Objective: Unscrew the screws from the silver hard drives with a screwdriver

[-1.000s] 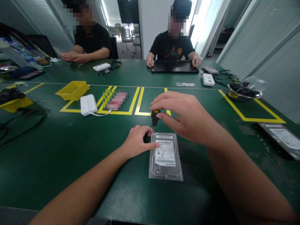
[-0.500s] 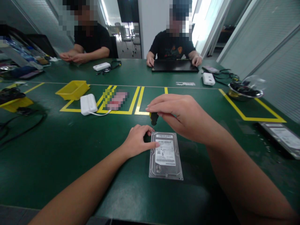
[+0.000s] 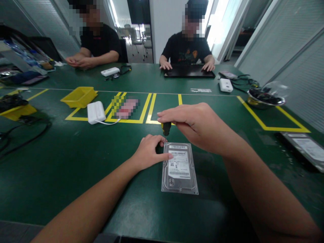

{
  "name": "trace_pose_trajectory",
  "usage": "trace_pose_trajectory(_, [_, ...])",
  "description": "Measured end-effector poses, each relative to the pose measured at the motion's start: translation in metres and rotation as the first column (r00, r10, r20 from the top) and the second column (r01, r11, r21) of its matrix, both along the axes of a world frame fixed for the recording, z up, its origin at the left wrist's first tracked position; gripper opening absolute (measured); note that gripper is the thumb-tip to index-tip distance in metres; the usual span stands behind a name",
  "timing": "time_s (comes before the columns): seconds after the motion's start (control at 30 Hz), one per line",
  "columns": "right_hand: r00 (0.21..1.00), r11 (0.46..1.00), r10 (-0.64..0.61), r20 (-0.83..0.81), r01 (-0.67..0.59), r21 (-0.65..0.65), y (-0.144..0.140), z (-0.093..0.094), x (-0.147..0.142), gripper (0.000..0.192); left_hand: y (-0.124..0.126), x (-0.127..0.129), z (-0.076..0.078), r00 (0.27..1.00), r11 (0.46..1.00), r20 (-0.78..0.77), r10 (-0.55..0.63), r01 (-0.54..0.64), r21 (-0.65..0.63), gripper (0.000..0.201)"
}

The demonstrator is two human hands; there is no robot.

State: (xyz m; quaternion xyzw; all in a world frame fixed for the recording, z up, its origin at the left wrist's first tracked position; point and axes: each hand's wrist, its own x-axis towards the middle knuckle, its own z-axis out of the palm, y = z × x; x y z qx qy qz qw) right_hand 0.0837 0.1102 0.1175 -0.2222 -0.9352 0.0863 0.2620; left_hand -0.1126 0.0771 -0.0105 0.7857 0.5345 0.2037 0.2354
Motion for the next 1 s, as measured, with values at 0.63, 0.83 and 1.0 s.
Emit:
trace_pose_trajectory(0.63, [0.998, 0.995, -0.066, 0.014, 0.064, 0.072, -0.0009, -0.0008, -0.0011, 0.029, 0.0003, -0.0001, -0.0004, 1.0, 1.0, 0.003, -0.006, 0.006, 0.005, 0.049])
trace_pose_trajectory(0.83, [0.995, 0.991, -0.1, 0.032, 0.097, 0.092, -0.0017, -0.0023, -0.0035, 0.025, -0.0006, -0.0004, -0.001, 1.0, 1.0, -0.001, -0.008, 0.008, 0.011, 0.049])
trace_pose_trajectory(1.0, [0.991, 0.989, -0.129, 0.035, 0.126, 0.079, -0.0017, -0.0043, -0.0059, 0.022, -0.0007, 0.0, -0.0005, 1.0, 1.0, -0.003, -0.003, 0.003, 0.008, 0.049])
